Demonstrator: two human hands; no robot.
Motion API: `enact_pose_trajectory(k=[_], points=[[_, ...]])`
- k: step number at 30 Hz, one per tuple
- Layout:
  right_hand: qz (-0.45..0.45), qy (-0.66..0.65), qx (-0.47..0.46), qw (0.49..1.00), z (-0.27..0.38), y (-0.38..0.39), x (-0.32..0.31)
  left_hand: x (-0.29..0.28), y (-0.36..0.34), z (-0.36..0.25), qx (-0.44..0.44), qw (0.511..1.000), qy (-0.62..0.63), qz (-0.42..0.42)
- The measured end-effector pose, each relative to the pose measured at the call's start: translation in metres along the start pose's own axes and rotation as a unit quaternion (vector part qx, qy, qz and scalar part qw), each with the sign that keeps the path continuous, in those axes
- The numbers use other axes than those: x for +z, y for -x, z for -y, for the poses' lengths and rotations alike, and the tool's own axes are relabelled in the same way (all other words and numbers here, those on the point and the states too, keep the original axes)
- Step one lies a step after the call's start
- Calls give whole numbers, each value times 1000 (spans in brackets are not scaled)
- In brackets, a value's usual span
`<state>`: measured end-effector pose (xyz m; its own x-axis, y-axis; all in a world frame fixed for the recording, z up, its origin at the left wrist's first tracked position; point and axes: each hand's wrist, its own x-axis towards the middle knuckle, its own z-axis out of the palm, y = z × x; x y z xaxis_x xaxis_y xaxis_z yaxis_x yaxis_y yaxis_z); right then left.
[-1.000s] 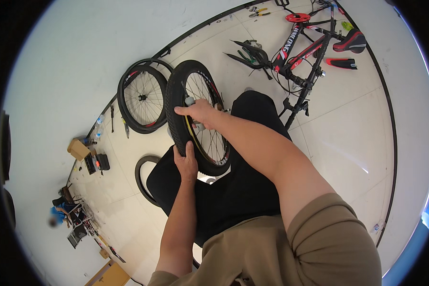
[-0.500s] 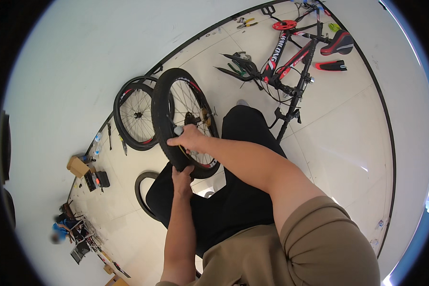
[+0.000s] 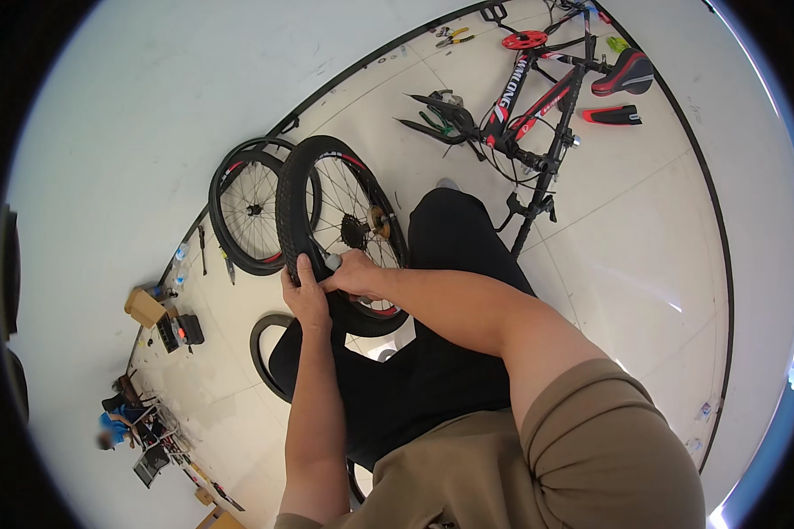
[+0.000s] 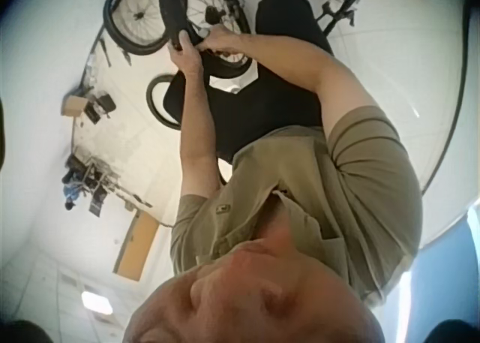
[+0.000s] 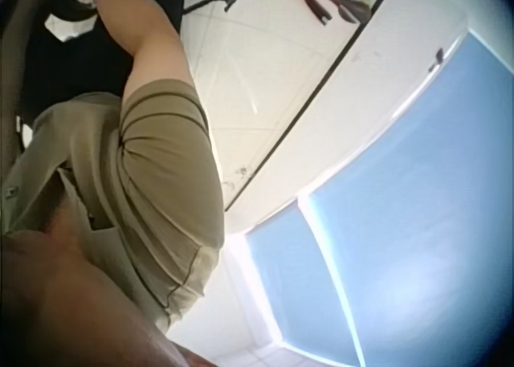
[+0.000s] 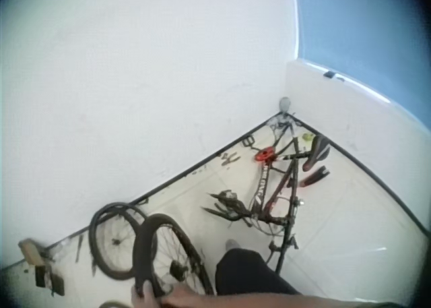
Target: The person installs a bicycle tire onto a wheel rim. They use tire levers to pry the tire bead over the rim edge, then press the tire into place by hand around the circumference.
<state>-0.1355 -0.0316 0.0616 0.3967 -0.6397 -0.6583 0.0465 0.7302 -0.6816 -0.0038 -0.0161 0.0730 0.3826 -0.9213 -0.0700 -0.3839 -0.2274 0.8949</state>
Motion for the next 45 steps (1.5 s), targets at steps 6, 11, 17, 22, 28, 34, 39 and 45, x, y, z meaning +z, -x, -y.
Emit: enact_pose_trajectory(k=[6,11,17,22,28,34,39,45], points=[[-57,-6,5,998,2,-2,-16,6,15,17,36,999,-18,-28],[-75,-186,-43,979,19,-1,-15,-4,35,23,10,1000,2,-14],[9,-188,-30,982,14,-9,-9,-14,45,38,0,999,45,9],[12,-148,-24,989,9,-13,-10,-9,46,46,21,998,62,18],[36,-107,-16,994,14,-10,-10,-6,50,44,35,998,45,5],[25,-89,-42,995,12,-13,-9,-2,53,33,8,998,55,0],[21,-79,-75,994,6,-21,-5,-4,52,39,21,998,57,-21],[-31,-16,-78,996,7,-22,-4,-5,50,45,-25,997,72,-9]])
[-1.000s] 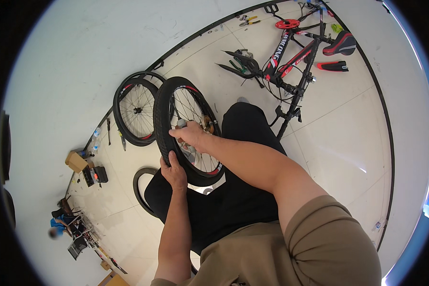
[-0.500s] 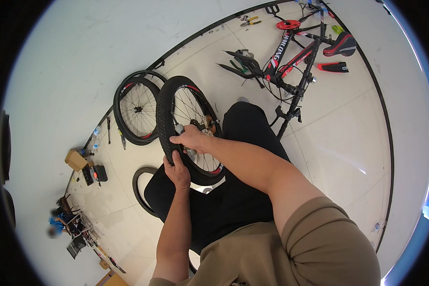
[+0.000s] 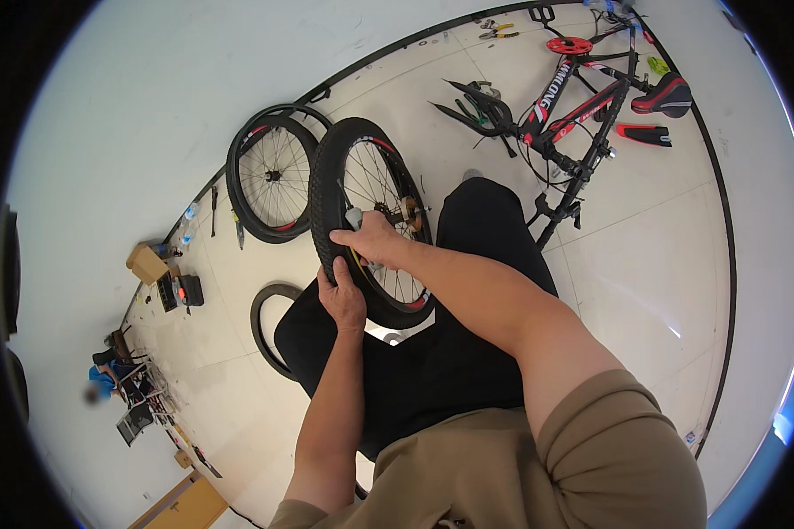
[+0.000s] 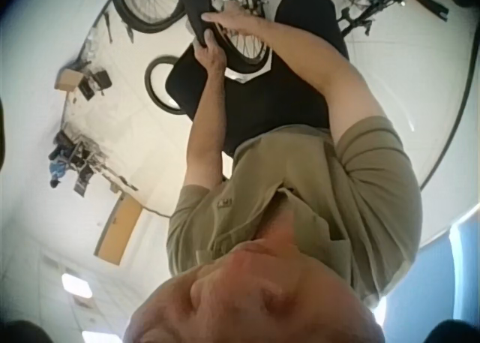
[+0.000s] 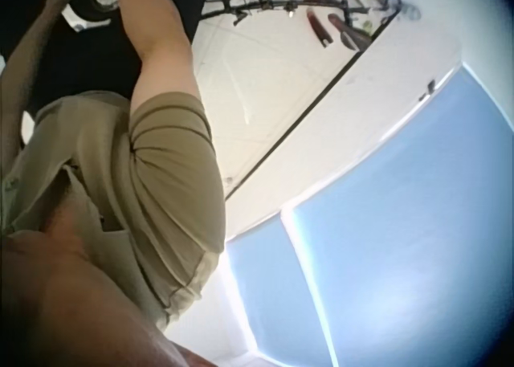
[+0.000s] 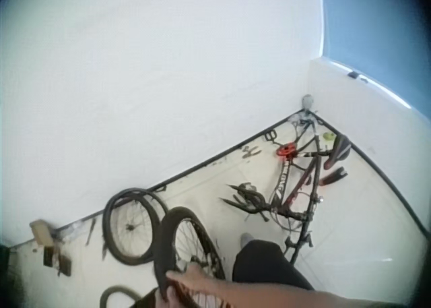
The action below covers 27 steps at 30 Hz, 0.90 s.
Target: The person installs a bicycle tire onto a wheel rim. They use tire levers to pry the tire bead over the rim edge, then press the tire into place by hand around the circumference.
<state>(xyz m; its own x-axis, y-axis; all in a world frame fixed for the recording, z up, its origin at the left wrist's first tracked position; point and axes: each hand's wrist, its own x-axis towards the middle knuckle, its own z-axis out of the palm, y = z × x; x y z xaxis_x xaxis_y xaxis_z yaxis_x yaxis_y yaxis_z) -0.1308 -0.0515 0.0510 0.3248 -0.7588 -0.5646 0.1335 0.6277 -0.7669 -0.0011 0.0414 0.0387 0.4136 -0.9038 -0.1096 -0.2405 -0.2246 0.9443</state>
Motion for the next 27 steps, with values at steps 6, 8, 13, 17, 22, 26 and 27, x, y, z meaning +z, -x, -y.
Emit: enact_pose_trajectory(k=[6,8,13,17,22,26,27], points=[[19,-64,20,998,6,6,-4,3,0,1,2,1000,4,-7],[31,-79,28,996,16,14,-4,1,-2,3,-6,1000,16,-4],[24,-45,56,997,19,15,-6,-2,-12,-13,-44,997,59,13],[74,-29,52,995,11,12,-6,-6,-39,-36,-72,996,40,46],[101,-22,88,991,17,14,-10,1,-64,-64,-70,993,-38,83],[-41,-71,87,993,16,-4,-22,7,-69,-62,-102,990,-15,92],[-59,-95,75,991,16,-8,-26,6,-68,-62,-103,990,-23,89]])
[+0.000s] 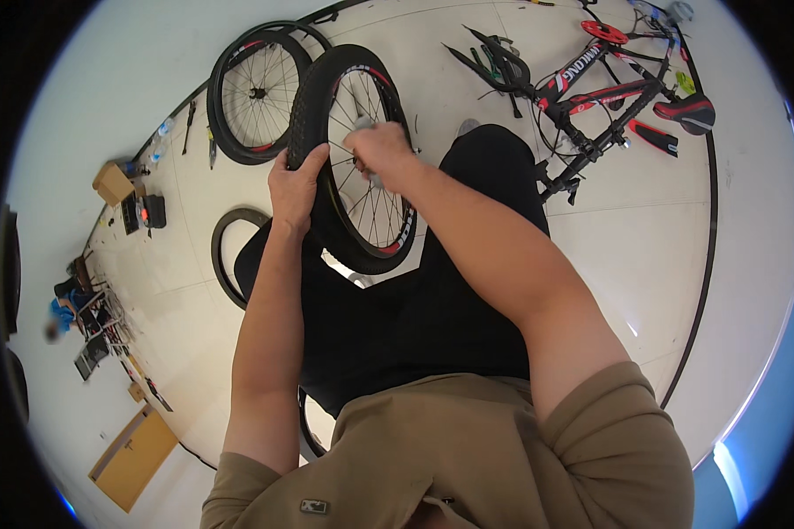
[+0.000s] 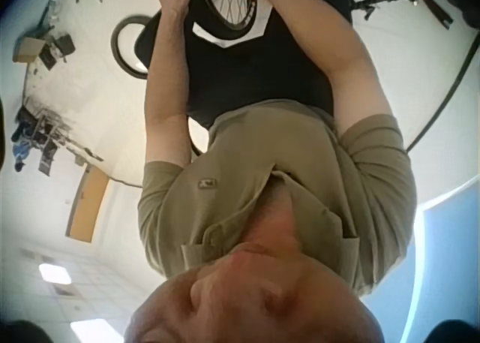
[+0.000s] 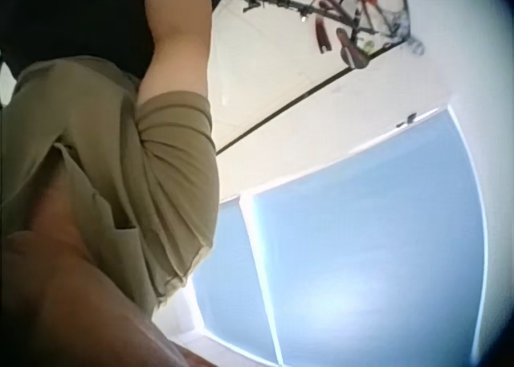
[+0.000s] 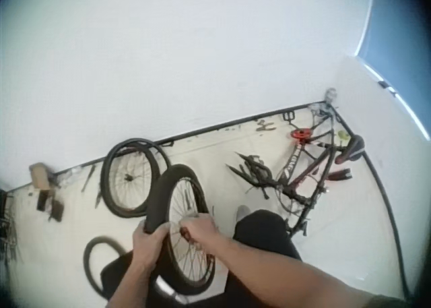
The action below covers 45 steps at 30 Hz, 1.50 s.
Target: The person installs a bicycle tire onto a wheel rim. They use tire levers to pry the tire bead over the rim edge, then press the tire into place by hand around the circumference.
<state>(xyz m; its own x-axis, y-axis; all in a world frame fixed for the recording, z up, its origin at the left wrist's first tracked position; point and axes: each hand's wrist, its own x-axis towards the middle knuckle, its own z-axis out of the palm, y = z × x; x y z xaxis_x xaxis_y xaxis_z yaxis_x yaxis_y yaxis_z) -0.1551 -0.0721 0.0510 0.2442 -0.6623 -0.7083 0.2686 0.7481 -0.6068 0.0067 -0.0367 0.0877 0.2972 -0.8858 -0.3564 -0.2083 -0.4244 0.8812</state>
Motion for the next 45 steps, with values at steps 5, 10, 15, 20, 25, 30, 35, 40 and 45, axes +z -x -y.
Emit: enact_pose_trajectory(k=[5,10,15,20,25,30,35,40,45], points=[[-18,-88,-39,995,20,-3,-8,1,8,3,5,999,-40,-4],[-22,-95,-44,994,26,-9,-11,11,16,0,-2,999,-49,-9],[26,-59,-6,998,24,-7,-4,16,24,-11,6,996,-84,-19],[114,-86,-10,990,18,-11,-6,22,23,-16,24,993,-112,-9],[159,-85,-36,983,10,-12,-2,16,29,-14,58,988,-139,-23],[172,-38,-5,984,5,4,9,-2,54,1,69,994,-72,-53],[177,11,-2,984,4,17,15,-7,53,39,96,992,-55,-64],[152,7,-5,988,-3,13,20,-6,53,47,65,996,-41,-38],[170,45,-12,984,-15,12,20,-3,57,44,105,992,16,-71]])
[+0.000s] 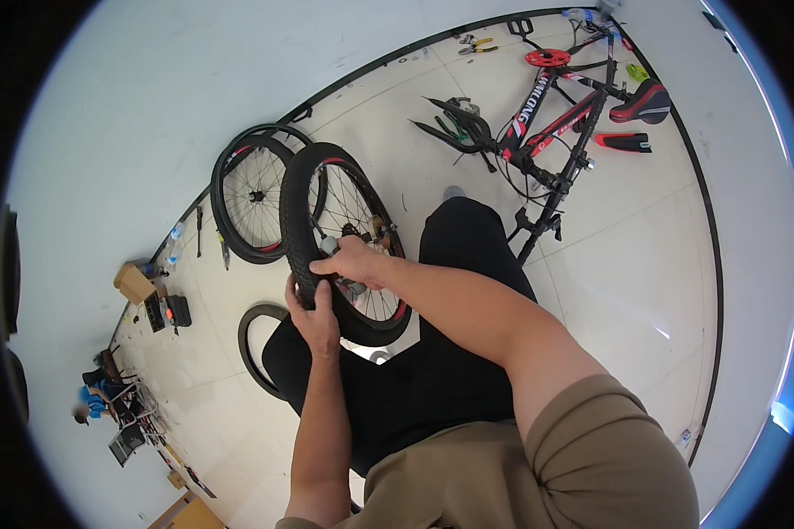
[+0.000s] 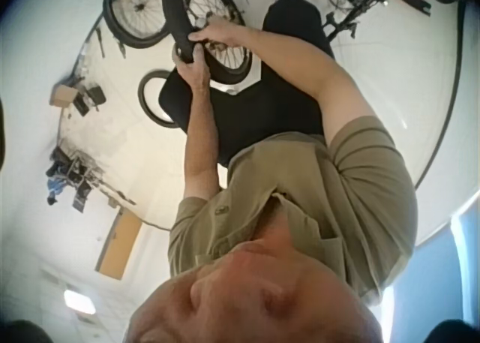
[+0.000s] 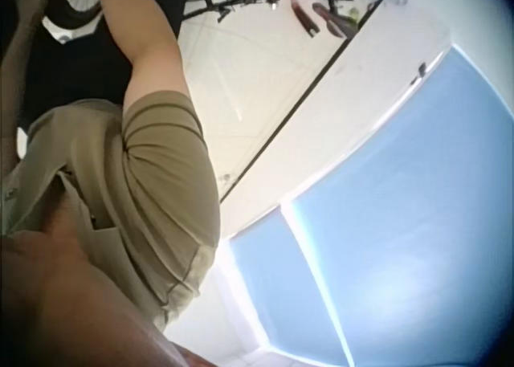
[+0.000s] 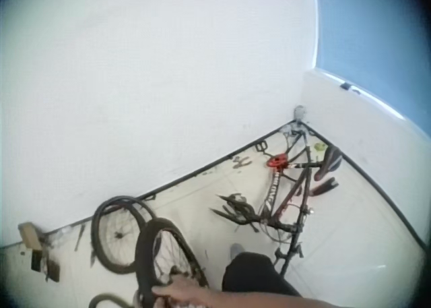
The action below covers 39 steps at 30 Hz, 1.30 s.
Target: The person installs a bicycle tire onto a wheel rim. They use tire levers to pry the tire bead over the rim edge, then press the tire into place by hand around the circumference.
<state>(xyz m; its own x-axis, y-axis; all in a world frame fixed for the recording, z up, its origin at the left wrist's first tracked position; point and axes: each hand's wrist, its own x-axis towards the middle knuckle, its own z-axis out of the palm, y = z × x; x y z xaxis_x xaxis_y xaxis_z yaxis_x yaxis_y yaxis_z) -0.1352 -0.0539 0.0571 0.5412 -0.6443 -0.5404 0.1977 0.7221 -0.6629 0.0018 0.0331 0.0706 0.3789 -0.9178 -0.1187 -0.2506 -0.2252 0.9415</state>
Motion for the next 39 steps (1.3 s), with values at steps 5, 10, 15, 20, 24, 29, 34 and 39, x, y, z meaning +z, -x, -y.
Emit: enact_pose_trajectory(k=[5,10,15,20,24,29,34,39], points=[[4,0,-15,1000,-23,2,3,6,-2,0,-20,1000,-19,-14],[-17,5,14,1000,-28,18,8,4,11,15,28,1000,-2,-7],[-26,-84,24,996,-41,28,11,4,26,19,-8,999,41,5],[-18,-137,-2,990,-59,36,-23,22,44,-8,-29,996,57,55],[14,-147,20,989,-58,40,-26,15,53,-7,37,997,-66,32],[43,-154,49,986,-50,55,-21,10,61,2,24,995,-96,25],[26,-131,29,991,-57,55,-31,14,59,3,40,994,-90,49],[-47,-125,3,991,-63,59,-23,5,59,-3,18,991,-89,96]])
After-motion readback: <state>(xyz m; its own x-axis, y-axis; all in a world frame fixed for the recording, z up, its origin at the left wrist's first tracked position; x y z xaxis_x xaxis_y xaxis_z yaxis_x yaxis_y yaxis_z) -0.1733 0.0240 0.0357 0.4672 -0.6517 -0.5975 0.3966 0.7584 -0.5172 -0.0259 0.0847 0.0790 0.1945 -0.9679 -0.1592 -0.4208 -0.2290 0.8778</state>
